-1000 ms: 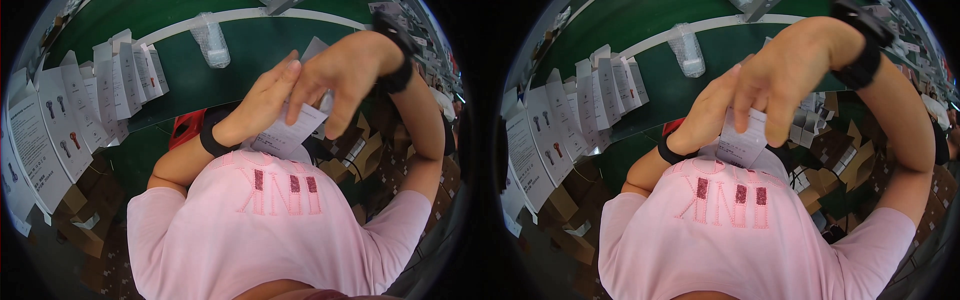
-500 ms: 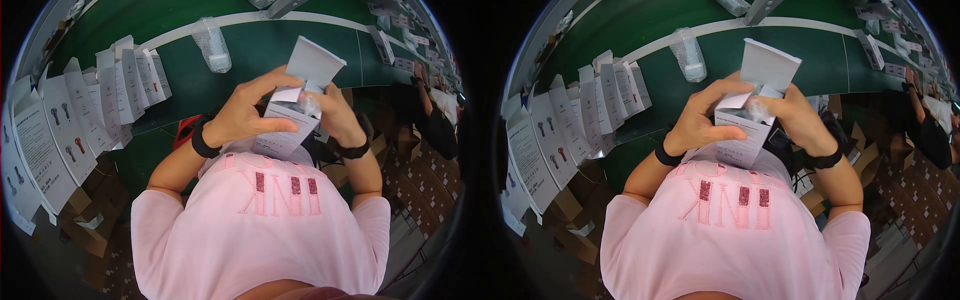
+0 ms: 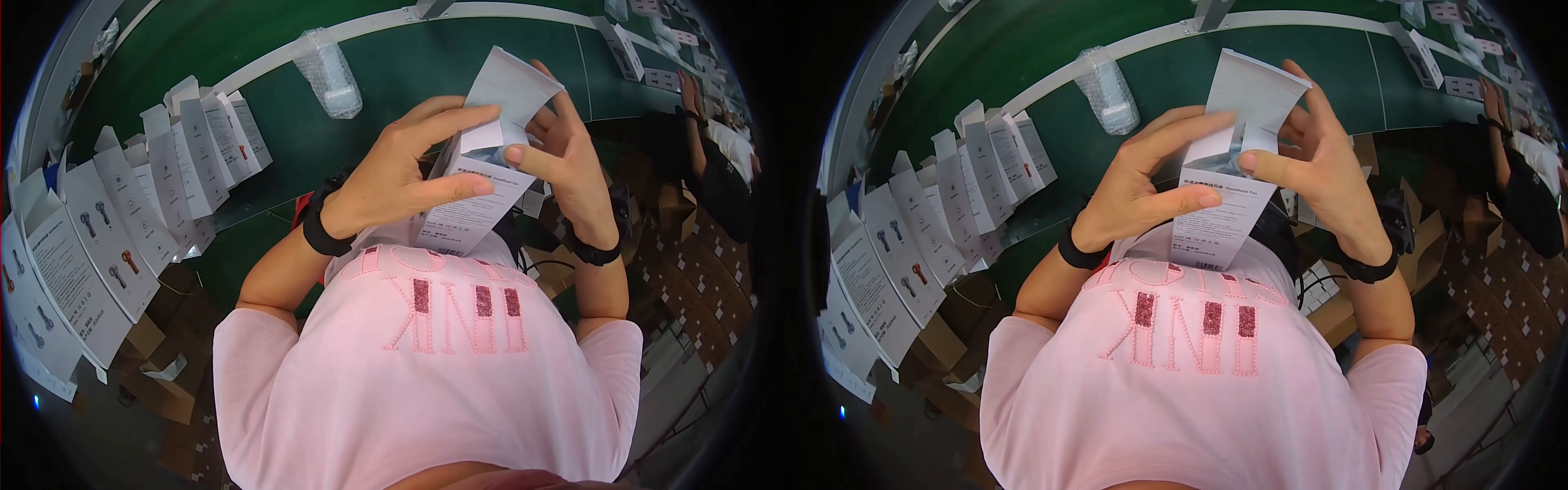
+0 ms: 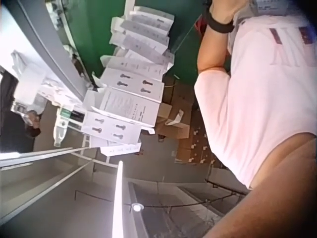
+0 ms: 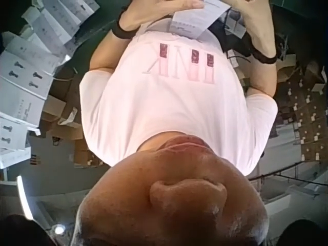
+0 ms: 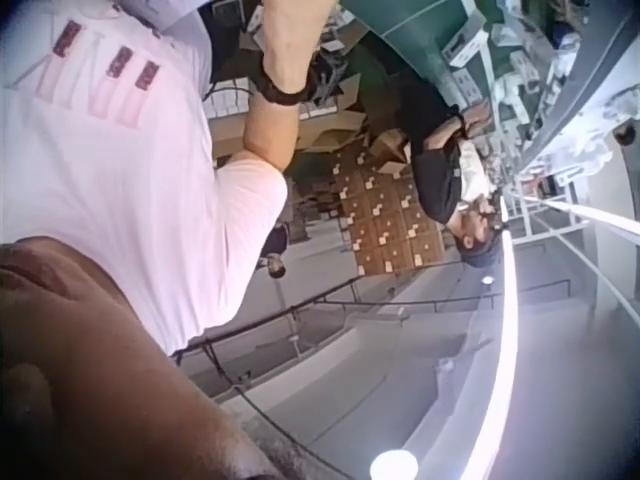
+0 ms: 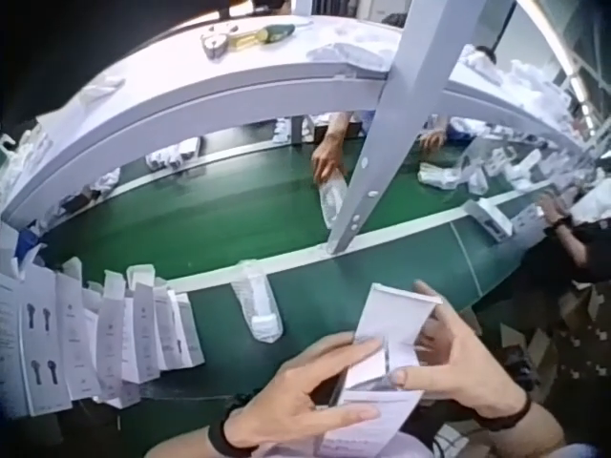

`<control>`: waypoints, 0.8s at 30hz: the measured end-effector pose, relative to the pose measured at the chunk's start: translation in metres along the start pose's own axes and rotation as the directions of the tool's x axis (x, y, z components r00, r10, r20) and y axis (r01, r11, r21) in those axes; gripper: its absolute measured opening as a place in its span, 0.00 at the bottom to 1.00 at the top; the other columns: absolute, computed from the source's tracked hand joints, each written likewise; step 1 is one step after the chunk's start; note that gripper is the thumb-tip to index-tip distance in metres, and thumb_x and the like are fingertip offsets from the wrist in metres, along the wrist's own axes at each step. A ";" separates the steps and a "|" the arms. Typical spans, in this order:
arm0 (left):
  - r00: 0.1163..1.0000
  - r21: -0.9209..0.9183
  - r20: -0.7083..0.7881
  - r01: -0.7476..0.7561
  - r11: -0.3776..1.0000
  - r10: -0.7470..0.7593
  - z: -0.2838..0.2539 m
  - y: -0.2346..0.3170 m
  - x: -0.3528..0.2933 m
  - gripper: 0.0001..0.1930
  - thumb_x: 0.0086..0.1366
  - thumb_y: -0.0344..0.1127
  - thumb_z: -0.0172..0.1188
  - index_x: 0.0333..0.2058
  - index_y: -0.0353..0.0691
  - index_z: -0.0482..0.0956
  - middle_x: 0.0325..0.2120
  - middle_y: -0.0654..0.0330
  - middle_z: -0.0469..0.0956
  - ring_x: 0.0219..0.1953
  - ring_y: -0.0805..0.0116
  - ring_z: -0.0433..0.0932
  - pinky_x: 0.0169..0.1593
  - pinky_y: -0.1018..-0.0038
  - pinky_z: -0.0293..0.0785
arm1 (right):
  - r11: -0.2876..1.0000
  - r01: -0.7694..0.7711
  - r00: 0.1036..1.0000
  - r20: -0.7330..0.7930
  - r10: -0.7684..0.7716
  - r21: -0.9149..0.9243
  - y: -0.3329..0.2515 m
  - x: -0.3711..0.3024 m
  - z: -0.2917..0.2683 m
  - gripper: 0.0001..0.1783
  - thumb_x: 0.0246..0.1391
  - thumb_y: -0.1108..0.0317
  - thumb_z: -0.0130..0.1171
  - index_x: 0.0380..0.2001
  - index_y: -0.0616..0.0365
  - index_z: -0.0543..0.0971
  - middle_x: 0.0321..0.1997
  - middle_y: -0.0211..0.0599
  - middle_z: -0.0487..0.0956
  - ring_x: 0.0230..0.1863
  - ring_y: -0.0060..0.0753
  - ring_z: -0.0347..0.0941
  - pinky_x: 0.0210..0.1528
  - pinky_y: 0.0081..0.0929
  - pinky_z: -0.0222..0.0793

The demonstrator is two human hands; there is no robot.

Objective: Packaging handheld electronic thermometers into retail boxes with instruction manuals and bubble wrap.

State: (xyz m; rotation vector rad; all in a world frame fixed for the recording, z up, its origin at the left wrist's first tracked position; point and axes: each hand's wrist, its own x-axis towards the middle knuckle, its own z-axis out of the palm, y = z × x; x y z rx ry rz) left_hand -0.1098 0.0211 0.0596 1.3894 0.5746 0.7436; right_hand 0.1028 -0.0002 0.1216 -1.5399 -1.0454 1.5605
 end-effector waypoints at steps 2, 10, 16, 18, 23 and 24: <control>0.995 0.084 -0.049 -0.077 0.993 0.081 0.007 0.004 0.003 0.35 0.51 0.37 0.74 0.57 0.37 0.72 0.54 0.52 0.70 0.55 0.61 0.72 0.57 0.68 0.68 | 0.997 -0.023 0.999 -0.028 0.021 -0.069 -0.002 0.001 0.002 0.62 0.39 0.67 0.73 0.70 0.66 0.43 0.60 0.51 0.69 0.60 0.41 0.68 0.59 0.34 0.65; 0.990 0.056 -0.139 0.018 0.998 -0.010 0.017 0.006 0.000 0.31 0.48 0.35 0.77 0.51 0.36 0.74 0.53 0.52 0.73 0.53 0.64 0.74 0.56 0.68 0.71 | 0.996 0.065 0.998 -0.023 -0.067 -0.066 0.014 0.005 0.002 0.64 0.37 0.70 0.73 0.71 0.60 0.41 0.63 0.48 0.66 0.63 0.40 0.65 0.62 0.36 0.63; 0.987 0.062 -0.160 -0.003 0.998 0.013 0.015 -0.002 -0.002 0.26 0.51 0.35 0.74 0.48 0.34 0.76 0.53 0.51 0.73 0.52 0.64 0.75 0.55 0.67 0.73 | 0.902 0.417 0.904 0.154 -0.399 -0.109 0.032 -0.006 -0.007 0.36 0.47 0.64 0.72 0.59 0.60 0.70 0.57 0.40 0.74 0.56 0.34 0.70 0.56 0.31 0.67; 0.971 -0.030 -0.235 0.040 0.999 -0.046 0.017 -0.009 -0.002 0.26 0.49 0.41 0.75 0.43 0.36 0.76 0.48 0.50 0.77 0.48 0.59 0.78 0.49 0.65 0.76 | 0.853 0.479 0.874 0.204 -0.441 -0.208 0.035 -0.009 -0.006 0.34 0.50 0.58 0.69 0.58 0.61 0.72 0.57 0.44 0.73 0.57 0.36 0.70 0.58 0.31 0.65; 0.966 -0.159 -0.233 0.080 0.984 -0.117 0.021 -0.010 -0.004 0.33 0.47 0.41 0.77 0.49 0.37 0.70 0.48 0.49 0.77 0.49 0.60 0.78 0.50 0.66 0.76 | 0.845 0.458 0.888 0.169 -0.427 -0.276 0.030 -0.013 -0.002 0.22 0.60 0.60 0.58 0.52 0.63 0.77 0.56 0.48 0.75 0.56 0.36 0.71 0.56 0.30 0.65; 0.959 -0.194 -0.263 0.055 0.980 -0.106 0.022 -0.010 -0.003 0.36 0.46 0.40 0.78 0.51 0.38 0.68 0.47 0.50 0.77 0.49 0.60 0.78 0.51 0.66 0.76 | 0.845 0.458 0.888 0.170 -0.426 -0.276 0.027 -0.012 -0.002 0.22 0.60 0.60 0.58 0.52 0.63 0.77 0.56 0.48 0.75 0.56 0.36 0.71 0.56 0.30 0.65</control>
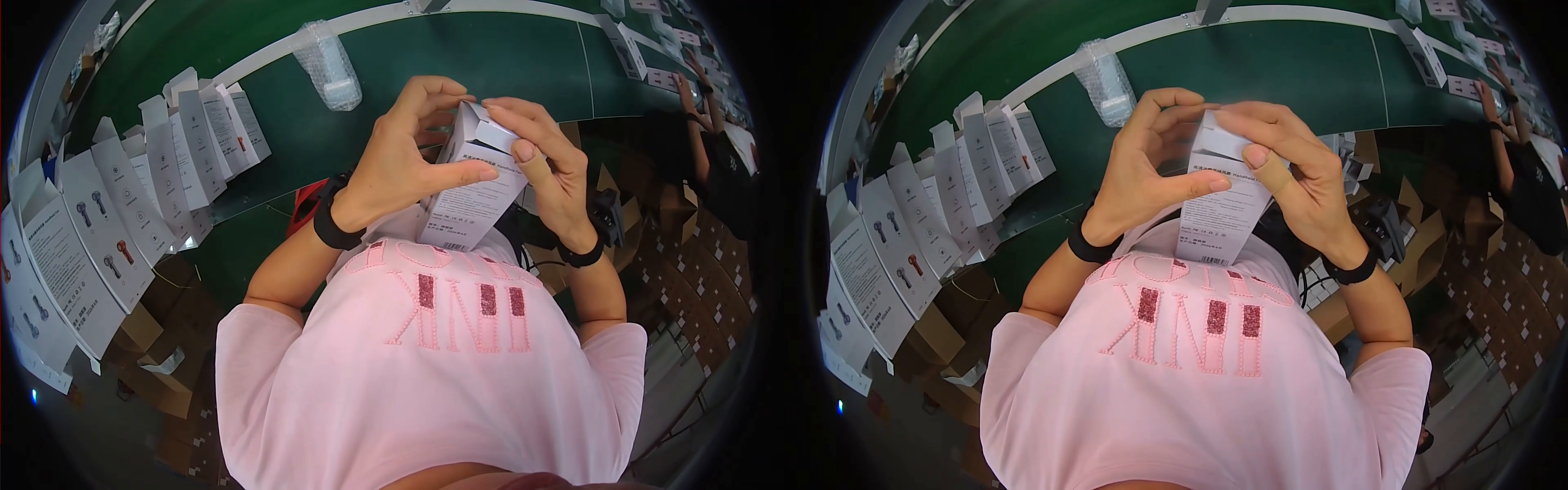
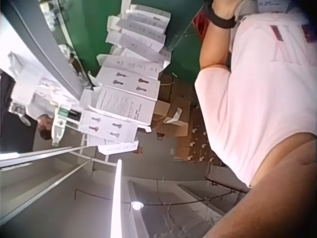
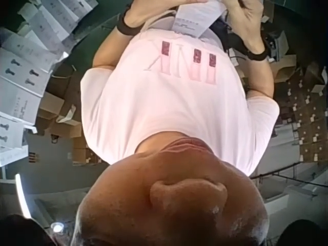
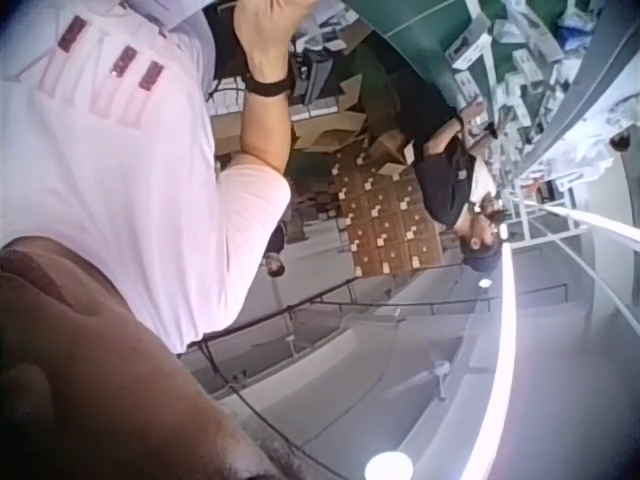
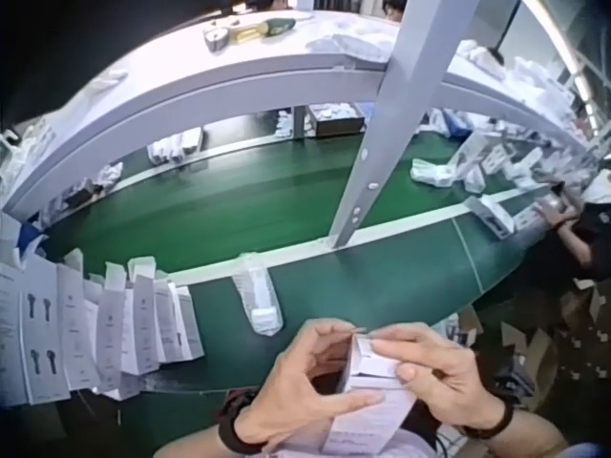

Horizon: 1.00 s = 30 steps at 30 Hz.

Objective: Packaging handheld electronic thermometers into retail boxes with instruction manuals and bubble wrap.

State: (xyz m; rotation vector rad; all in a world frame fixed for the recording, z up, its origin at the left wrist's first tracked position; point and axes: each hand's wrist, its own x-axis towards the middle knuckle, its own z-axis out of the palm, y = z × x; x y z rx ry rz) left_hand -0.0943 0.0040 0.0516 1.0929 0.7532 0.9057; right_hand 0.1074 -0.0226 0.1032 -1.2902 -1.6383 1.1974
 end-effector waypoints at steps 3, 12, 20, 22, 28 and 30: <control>1.000 0.014 0.027 0.008 1.000 -0.009 0.000 -0.004 -0.001 0.37 0.44 0.39 0.79 0.51 0.38 0.67 0.46 0.50 0.77 0.48 0.61 0.79 0.51 0.67 0.76 | 0.998 0.003 0.998 0.058 0.000 -0.059 -0.008 0.006 -0.006 0.17 0.61 0.66 0.56 0.49 0.63 0.79 0.53 0.46 0.77 0.54 0.36 0.72 0.55 0.30 0.66; 0.987 -0.061 0.129 0.101 0.993 -0.092 -0.006 -0.017 0.010 0.31 0.51 0.33 0.74 0.52 0.36 0.71 0.47 0.54 0.77 0.48 0.67 0.77 0.51 0.70 0.75 | 0.892 0.246 0.927 0.361 -0.101 -0.380 -0.009 0.006 -0.011 0.28 0.62 0.62 0.52 0.62 0.64 0.66 0.63 0.50 0.69 0.65 0.46 0.64 0.66 0.40 0.55; 0.967 0.040 0.249 -0.068 0.997 0.056 0.022 -0.009 0.037 0.34 0.57 0.29 0.68 0.62 0.38 0.66 0.63 0.51 0.63 0.65 0.61 0.62 0.64 0.63 0.63 | 0.957 -0.286 0.951 0.112 0.289 -0.035 0.021 -0.002 -0.058 0.52 0.35 0.61 0.77 0.65 0.61 0.63 0.65 0.44 0.65 0.67 0.37 0.58 0.68 0.33 0.51; 0.989 0.267 0.122 -0.109 0.958 0.079 0.045 -0.013 0.050 0.34 0.59 0.35 0.67 0.63 0.39 0.65 0.65 0.49 0.61 0.67 0.58 0.59 0.65 0.63 0.59 | 0.950 -0.304 0.951 -0.039 0.307 0.071 0.032 0.001 -0.078 0.50 0.36 0.66 0.76 0.64 0.62 0.64 0.58 0.39 0.71 0.58 0.31 0.67 0.62 0.29 0.60; 1.000 0.584 -0.004 0.018 0.812 -0.019 0.039 -0.051 0.041 0.28 0.61 0.41 0.65 0.57 0.35 0.71 0.58 0.50 0.70 0.61 0.57 0.68 0.63 0.68 0.62 | 0.864 -0.381 0.729 -0.682 0.062 -0.328 0.187 0.015 -0.227 0.42 0.42 0.65 0.73 0.59 0.66 0.66 0.53 0.46 0.74 0.53 0.38 0.70 0.57 0.30 0.64; 0.982 0.540 -0.059 0.184 0.822 -0.181 0.037 -0.069 0.026 0.25 0.62 0.40 0.64 0.54 0.34 0.74 0.53 0.51 0.75 0.57 0.58 0.72 0.60 0.69 0.65 | 0.774 -0.368 0.595 -0.770 -0.230 -0.516 0.259 0.011 -0.264 0.41 0.43 0.62 0.72 0.58 0.68 0.66 0.55 0.52 0.72 0.56 0.44 0.69 0.60 0.32 0.62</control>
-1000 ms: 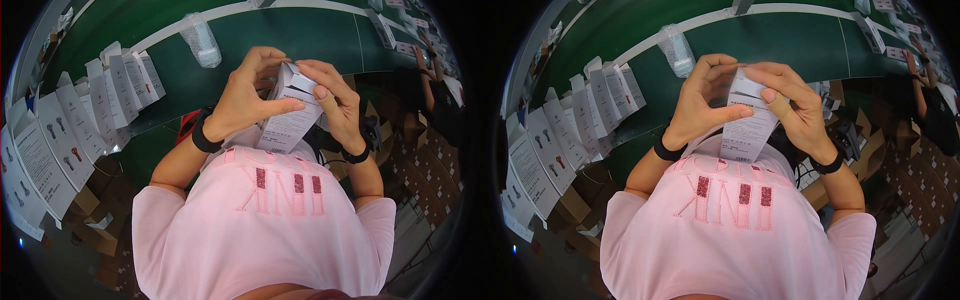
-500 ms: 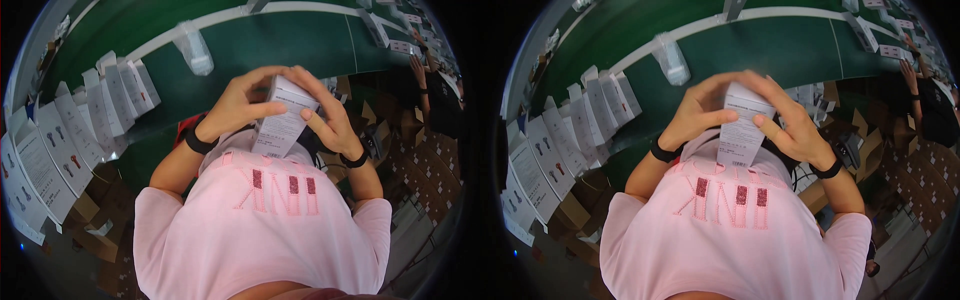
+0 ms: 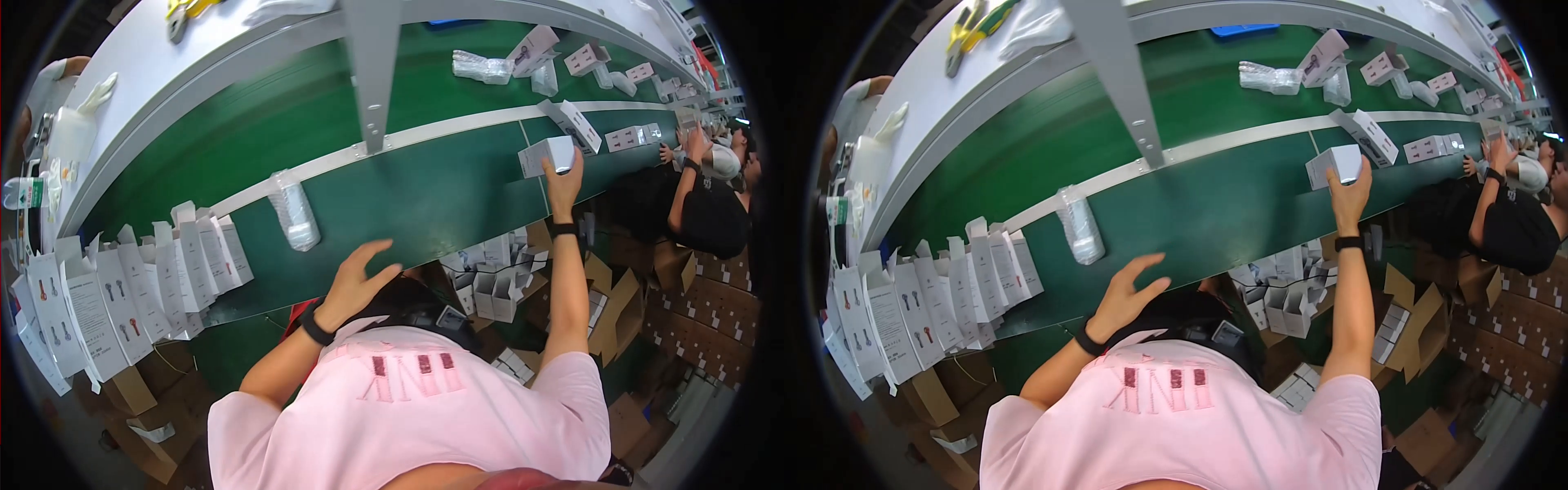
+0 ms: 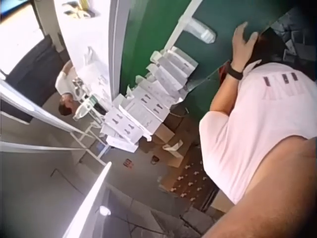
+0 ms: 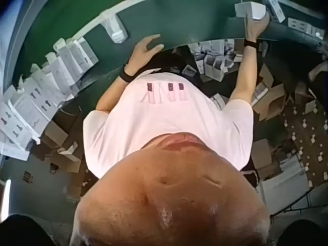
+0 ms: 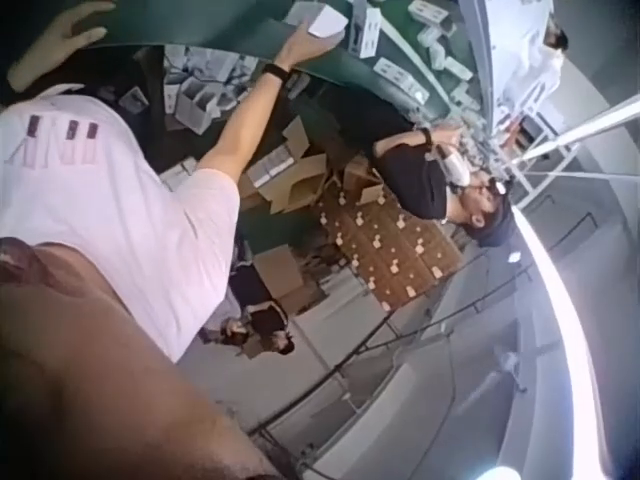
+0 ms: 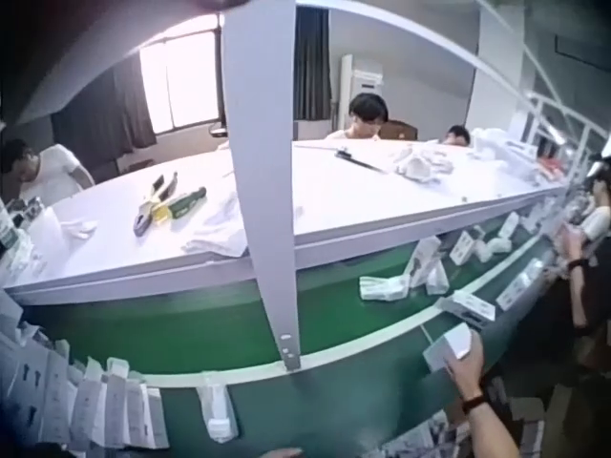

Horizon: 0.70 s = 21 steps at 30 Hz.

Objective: Packaging handheld electronic thermometers into retail boxes with instruction manuals and bubble wrap.

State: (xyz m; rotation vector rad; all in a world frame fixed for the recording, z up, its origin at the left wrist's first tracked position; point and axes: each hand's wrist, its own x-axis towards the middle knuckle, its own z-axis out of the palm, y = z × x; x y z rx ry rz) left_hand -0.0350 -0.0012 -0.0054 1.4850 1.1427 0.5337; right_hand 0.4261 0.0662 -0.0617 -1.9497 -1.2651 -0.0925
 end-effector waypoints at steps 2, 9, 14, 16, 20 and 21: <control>0.994 0.034 0.005 0.112 0.993 -0.112 0.008 -0.015 -0.014 0.23 0.62 0.39 0.64 0.53 0.34 0.75 0.51 0.52 0.77 0.54 0.60 0.74 0.58 0.70 0.67 | 0.994 -0.111 0.993 0.025 0.111 -0.020 0.033 0.000 0.012 0.43 0.43 0.61 0.72 0.58 0.69 0.64 0.57 0.54 0.70 0.58 0.48 0.67 0.61 0.35 0.61; 0.892 -0.158 -0.135 0.410 0.898 -0.431 0.056 -0.022 -0.034 0.22 0.63 0.36 0.63 0.54 0.34 0.74 0.52 0.54 0.76 0.56 0.62 0.73 0.60 0.67 0.65 | 0.890 0.377 0.903 -0.114 -0.415 -0.256 -0.048 0.061 0.066 0.49 0.40 0.58 0.73 0.61 0.72 0.61 0.61 0.60 0.66 0.60 0.63 0.61 0.61 0.47 0.58; 0.888 -0.238 -0.134 0.401 0.884 -0.439 0.086 -0.011 -0.029 0.21 0.64 0.34 0.62 0.55 0.35 0.74 0.53 0.55 0.76 0.57 0.63 0.72 0.62 0.66 0.64 | 0.861 0.413 0.910 0.166 -0.379 -0.299 -0.072 0.128 0.240 0.45 0.44 0.64 0.64 0.65 0.63 0.58 0.67 0.53 0.61 0.67 0.56 0.57 0.66 0.57 0.50; 0.870 -0.254 -0.156 0.423 0.870 -0.469 0.092 -0.019 -0.034 0.21 0.64 0.33 0.62 0.54 0.34 0.74 0.52 0.54 0.76 0.57 0.63 0.72 0.61 0.67 0.65 | 0.760 0.481 0.874 0.305 -0.378 -0.436 -0.047 0.151 0.297 0.40 0.47 0.68 0.59 0.65 0.57 0.59 0.66 0.48 0.63 0.67 0.54 0.57 0.68 0.60 0.47; 0.798 -0.370 -0.229 0.459 0.808 -0.558 0.099 -0.028 -0.044 0.21 0.64 0.29 0.61 0.55 0.33 0.72 0.52 0.53 0.76 0.56 0.63 0.73 0.62 0.69 0.65 | 0.646 0.644 0.693 0.671 -0.266 -0.409 -0.045 0.143 0.316 0.31 0.46 0.67 0.60 0.58 0.45 0.70 0.52 0.37 0.74 0.59 0.49 0.64 0.62 0.67 0.52; 0.810 -0.444 -0.236 0.401 0.801 -0.536 0.100 -0.031 -0.040 0.22 0.64 0.28 0.61 0.57 0.34 0.71 0.52 0.53 0.75 0.56 0.64 0.73 0.62 0.69 0.65 | 0.671 0.645 0.685 0.666 -0.296 -0.366 -0.046 0.138 0.304 0.27 0.43 0.66 0.63 0.51 0.48 0.75 0.49 0.36 0.75 0.54 0.48 0.67 0.60 0.59 0.58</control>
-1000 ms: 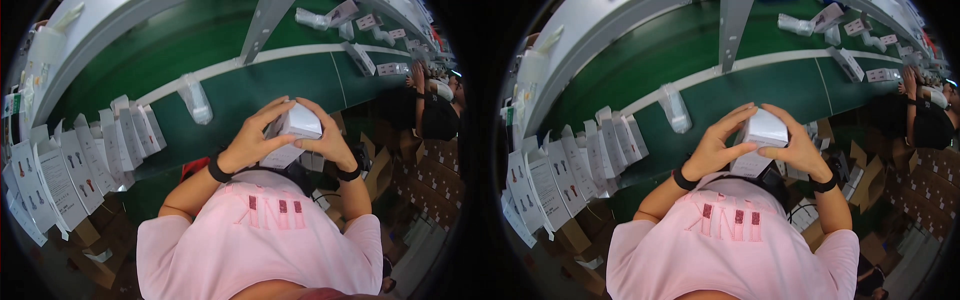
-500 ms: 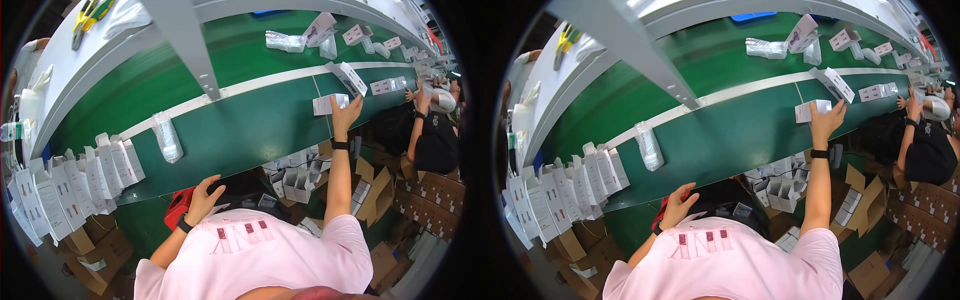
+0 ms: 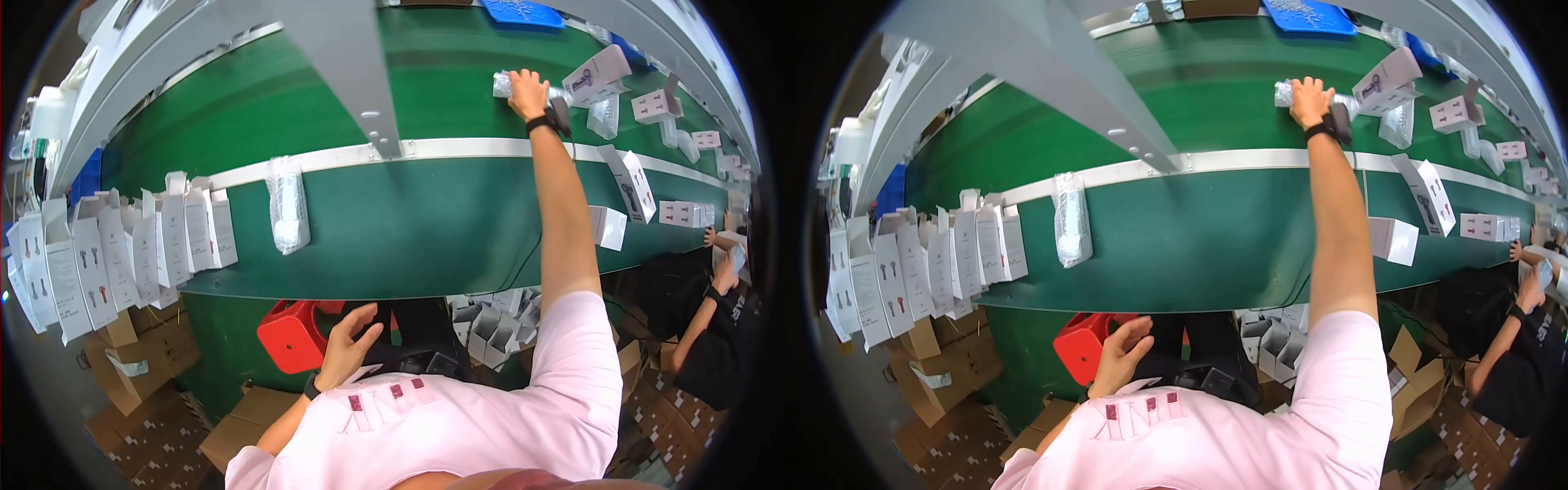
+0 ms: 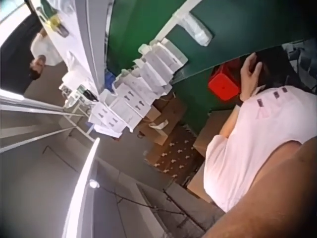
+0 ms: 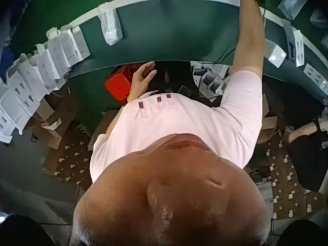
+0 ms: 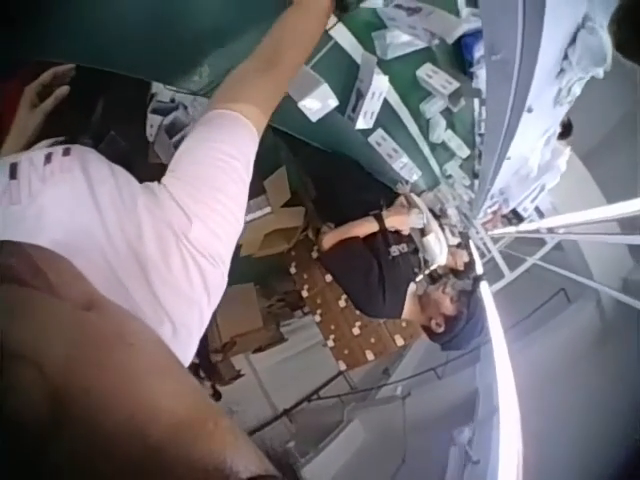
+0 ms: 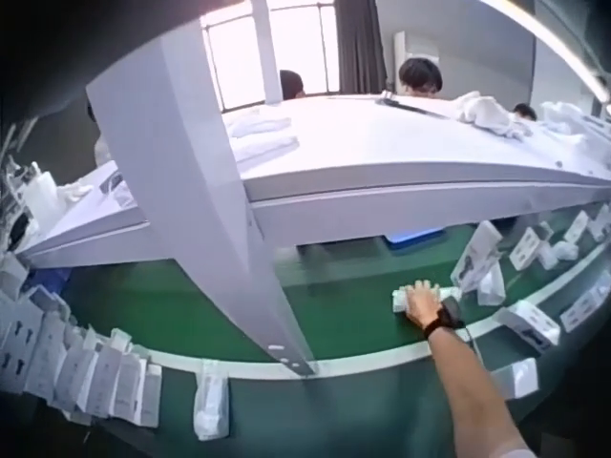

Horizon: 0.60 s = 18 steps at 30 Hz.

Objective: Packaging handheld electronic thermometers into retail boxes with instruction manuals and bubble wrap.

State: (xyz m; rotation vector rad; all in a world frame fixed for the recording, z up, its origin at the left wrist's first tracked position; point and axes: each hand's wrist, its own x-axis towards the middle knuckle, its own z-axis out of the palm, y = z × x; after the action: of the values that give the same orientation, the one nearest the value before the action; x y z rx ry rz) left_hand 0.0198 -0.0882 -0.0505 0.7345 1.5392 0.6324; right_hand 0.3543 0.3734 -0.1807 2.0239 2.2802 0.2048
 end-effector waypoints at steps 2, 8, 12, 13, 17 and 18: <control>0.997 -0.088 0.057 -0.039 0.995 0.045 0.003 0.016 0.013 0.29 0.63 0.25 0.60 0.62 0.38 0.63 0.54 0.52 0.73 0.57 0.63 0.72 0.62 0.67 0.65 | 0.865 0.057 0.990 -0.141 0.016 0.498 -0.001 -0.037 -0.019 0.26 0.41 0.65 0.65 0.49 0.50 0.76 0.46 0.39 0.76 0.51 0.49 0.69 0.57 0.50 0.63; 0.925 -0.526 0.095 -0.268 0.807 0.369 0.021 0.079 0.075 0.51 0.58 0.48 0.68 0.70 0.44 0.42 0.65 0.45 0.56 0.63 0.51 0.64 0.66 0.58 0.60 | -0.204 -0.137 0.953 0.073 -0.293 0.969 -0.058 -0.200 -0.205 0.39 0.41 0.71 0.68 0.59 0.62 0.68 0.56 0.36 0.73 0.58 0.31 0.68 0.61 0.30 0.62; 0.826 -0.793 0.306 -0.054 0.607 0.474 0.027 0.113 0.079 0.51 0.56 0.49 0.69 0.69 0.40 0.45 0.65 0.46 0.57 0.64 0.53 0.63 0.63 0.63 0.64 | -0.406 -0.086 0.943 -0.058 -0.328 0.910 -0.096 -0.246 -0.257 0.44 0.39 0.68 0.73 0.61 0.63 0.64 0.62 0.39 0.67 0.63 0.34 0.63 0.64 0.31 0.58; 0.772 -0.795 0.422 0.063 0.603 0.476 0.025 0.116 0.072 0.50 0.55 0.50 0.69 0.68 0.36 0.48 0.63 0.47 0.60 0.62 0.55 0.65 0.63 0.64 0.65 | -0.359 -0.090 0.929 -0.052 -0.367 0.929 -0.100 -0.252 -0.268 0.47 0.39 0.68 0.74 0.63 0.65 0.62 0.65 0.41 0.64 0.65 0.36 0.60 0.66 0.32 0.56; 0.736 -0.769 0.515 0.172 0.615 0.439 0.008 0.120 0.034 0.47 0.54 0.51 0.69 0.64 0.31 0.56 0.58 0.49 0.67 0.58 0.60 0.70 0.62 0.65 0.66 | -0.260 0.035 0.952 -0.112 -0.286 0.965 -0.113 -0.268 -0.304 0.55 0.38 0.67 0.75 0.68 0.66 0.55 0.69 0.43 0.60 0.66 0.35 0.59 0.66 0.33 0.55; 0.749 -0.764 0.515 0.180 0.619 0.417 0.004 0.119 0.028 0.47 0.54 0.51 0.68 0.64 0.31 0.55 0.59 0.49 0.67 0.58 0.59 0.70 0.62 0.65 0.66 | -0.260 0.036 0.953 -0.112 -0.283 0.965 -0.116 -0.271 -0.306 0.55 0.38 0.67 0.75 0.68 0.66 0.55 0.69 0.43 0.60 0.66 0.35 0.59 0.66 0.33 0.55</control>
State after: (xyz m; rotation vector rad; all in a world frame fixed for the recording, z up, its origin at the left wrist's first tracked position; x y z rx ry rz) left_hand 0.0329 0.0098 0.0212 0.3009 0.4208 0.9417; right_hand 0.2266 0.0781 0.0969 1.5063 2.6014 -2.6669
